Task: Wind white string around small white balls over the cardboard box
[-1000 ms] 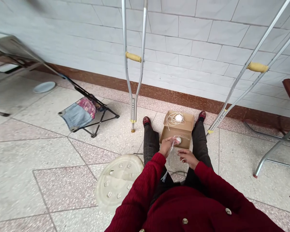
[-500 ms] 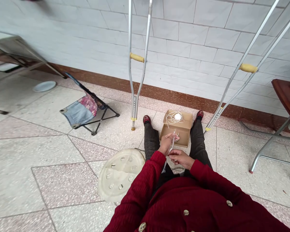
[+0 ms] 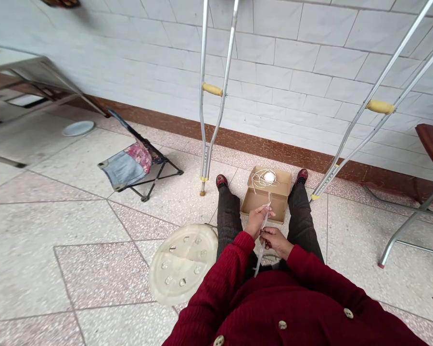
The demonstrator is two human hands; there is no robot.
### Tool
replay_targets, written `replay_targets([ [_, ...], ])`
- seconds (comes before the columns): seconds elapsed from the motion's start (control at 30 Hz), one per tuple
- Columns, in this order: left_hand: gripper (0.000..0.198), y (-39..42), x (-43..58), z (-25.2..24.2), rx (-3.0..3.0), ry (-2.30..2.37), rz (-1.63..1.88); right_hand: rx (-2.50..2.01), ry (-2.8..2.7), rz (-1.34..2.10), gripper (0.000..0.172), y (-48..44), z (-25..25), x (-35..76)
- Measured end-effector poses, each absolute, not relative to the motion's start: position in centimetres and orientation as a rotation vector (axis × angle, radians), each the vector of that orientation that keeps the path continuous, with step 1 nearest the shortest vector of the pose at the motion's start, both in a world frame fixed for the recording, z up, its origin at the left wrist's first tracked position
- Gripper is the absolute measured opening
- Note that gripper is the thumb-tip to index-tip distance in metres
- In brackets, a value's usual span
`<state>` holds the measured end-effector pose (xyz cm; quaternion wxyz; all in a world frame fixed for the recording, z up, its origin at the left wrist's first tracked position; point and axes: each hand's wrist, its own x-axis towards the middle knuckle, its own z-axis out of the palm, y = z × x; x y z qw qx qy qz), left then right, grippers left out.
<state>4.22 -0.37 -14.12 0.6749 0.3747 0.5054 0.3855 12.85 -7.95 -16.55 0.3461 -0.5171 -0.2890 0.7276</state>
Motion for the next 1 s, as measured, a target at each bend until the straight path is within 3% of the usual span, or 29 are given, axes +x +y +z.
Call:
replay_targets([
  [0.3,0.039,3.7,2.2,-20.0,0.912,1.349,0.704,-1.390,-0.725,1.726,0.038,-6.1,-17.2,16.4],
  [0.47,0.028,3.4,1.6,-22.6,1.076,1.343,0.380,-1.445,-0.789,1.696,0.040,-4.9,-18.7,17.0],
  [0.63,0.027,1.9,2.0,-24.6,1.203,1.286,0.091,-1.788,-1.021,1.501,0.034,-2.3,-22.1,17.9],
  [0.77,0.027,4.4,1.9,-26.2,1.249,1.373,0.084,-2.026,-1.428,1.334,0.029,0.9,-24.1,19.0],
  [1.0,0.023,12.5,0.8,-29.5,1.292,1.530,0.179,-2.257,-1.557,1.335,0.017,3.7,-27.4,19.0],
])
